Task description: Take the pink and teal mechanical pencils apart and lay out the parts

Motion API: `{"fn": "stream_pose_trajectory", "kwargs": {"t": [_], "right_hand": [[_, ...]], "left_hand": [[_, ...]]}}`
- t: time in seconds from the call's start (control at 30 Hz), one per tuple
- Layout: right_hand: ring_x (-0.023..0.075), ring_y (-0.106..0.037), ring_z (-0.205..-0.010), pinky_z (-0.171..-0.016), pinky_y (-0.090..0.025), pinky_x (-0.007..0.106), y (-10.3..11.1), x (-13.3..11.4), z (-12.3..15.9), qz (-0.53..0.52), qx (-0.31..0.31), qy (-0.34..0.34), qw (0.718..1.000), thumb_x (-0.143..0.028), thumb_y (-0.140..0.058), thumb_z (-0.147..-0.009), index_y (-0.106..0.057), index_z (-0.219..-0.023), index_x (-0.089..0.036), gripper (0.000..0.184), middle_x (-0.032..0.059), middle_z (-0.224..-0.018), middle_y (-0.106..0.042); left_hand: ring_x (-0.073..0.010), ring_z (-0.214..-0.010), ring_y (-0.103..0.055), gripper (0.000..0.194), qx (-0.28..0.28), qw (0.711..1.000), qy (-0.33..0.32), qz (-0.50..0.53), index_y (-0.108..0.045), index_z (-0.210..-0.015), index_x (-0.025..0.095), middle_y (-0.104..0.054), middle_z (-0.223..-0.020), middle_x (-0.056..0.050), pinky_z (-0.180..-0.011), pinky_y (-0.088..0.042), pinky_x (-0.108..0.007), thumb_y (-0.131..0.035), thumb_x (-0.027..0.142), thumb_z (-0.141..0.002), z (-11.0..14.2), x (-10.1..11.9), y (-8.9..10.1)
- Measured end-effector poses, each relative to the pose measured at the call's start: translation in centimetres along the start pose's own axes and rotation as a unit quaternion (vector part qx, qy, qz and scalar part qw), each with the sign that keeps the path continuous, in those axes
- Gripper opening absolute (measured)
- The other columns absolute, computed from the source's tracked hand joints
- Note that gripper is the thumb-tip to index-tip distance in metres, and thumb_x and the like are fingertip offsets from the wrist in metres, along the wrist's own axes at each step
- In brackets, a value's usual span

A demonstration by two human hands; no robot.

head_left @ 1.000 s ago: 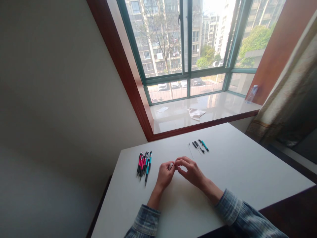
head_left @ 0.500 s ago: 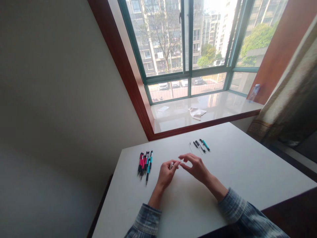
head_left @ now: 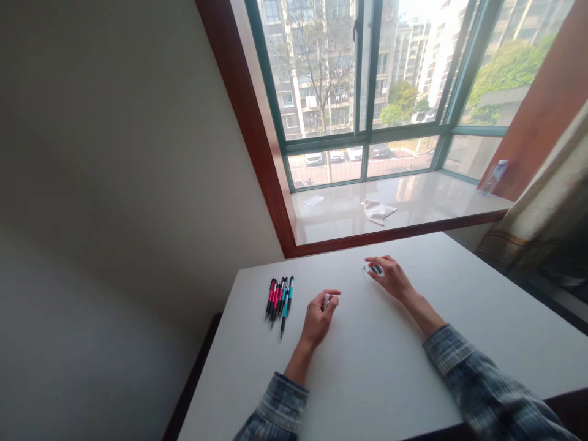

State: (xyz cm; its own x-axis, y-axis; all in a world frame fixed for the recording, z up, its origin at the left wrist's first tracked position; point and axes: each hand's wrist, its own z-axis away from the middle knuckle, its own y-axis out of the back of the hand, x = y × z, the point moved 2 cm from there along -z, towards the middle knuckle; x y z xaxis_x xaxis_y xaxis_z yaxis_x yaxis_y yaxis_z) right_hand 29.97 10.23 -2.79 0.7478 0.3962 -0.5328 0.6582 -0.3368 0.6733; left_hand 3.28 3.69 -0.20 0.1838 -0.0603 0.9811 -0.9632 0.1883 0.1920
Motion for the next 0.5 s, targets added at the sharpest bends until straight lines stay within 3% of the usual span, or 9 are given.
{"fn": "stream_pose_trajectory", "kwargs": {"t": [0.17, 0.5], "right_hand": [[0.0268, -0.064, -0.105, -0.095, -0.052, 0.045, -0.62, -0.12, -0.01, 0.003, -0.031, 0.02, 0.999, -0.016, -0.066, -0.086, -0.071, -0.119, -0.025, 0.034, 0.0047, -0.101, -0.077], [0.0254, -0.066, -0.102, -0.093, -0.054, 0.042, -0.34, 0.04, -0.25, -0.029, -0.014, 0.014, 0.999, -0.018, -0.07, -0.085, -0.074, -0.111, -0.024, 0.027, 0.0057, -0.1, -0.076]], "left_hand": [[-0.0104, -0.058, -0.04, 0.045, 0.005, 0.995, 0.021, 0.097, -0.069, -0.115, 0.015, -0.062, -0.09, -0.006, -0.052, -0.03, -0.023, -0.05, 0.047, -0.089, -0.16, 0.04, -0.08], [-0.0116, -0.064, -0.047, 0.041, 0.016, 0.992, 0.027, 0.119, -0.072, -0.107, 0.016, -0.062, -0.091, -0.006, -0.056, -0.036, -0.023, -0.054, 0.047, -0.086, -0.65, -0.89, 0.2]]}}
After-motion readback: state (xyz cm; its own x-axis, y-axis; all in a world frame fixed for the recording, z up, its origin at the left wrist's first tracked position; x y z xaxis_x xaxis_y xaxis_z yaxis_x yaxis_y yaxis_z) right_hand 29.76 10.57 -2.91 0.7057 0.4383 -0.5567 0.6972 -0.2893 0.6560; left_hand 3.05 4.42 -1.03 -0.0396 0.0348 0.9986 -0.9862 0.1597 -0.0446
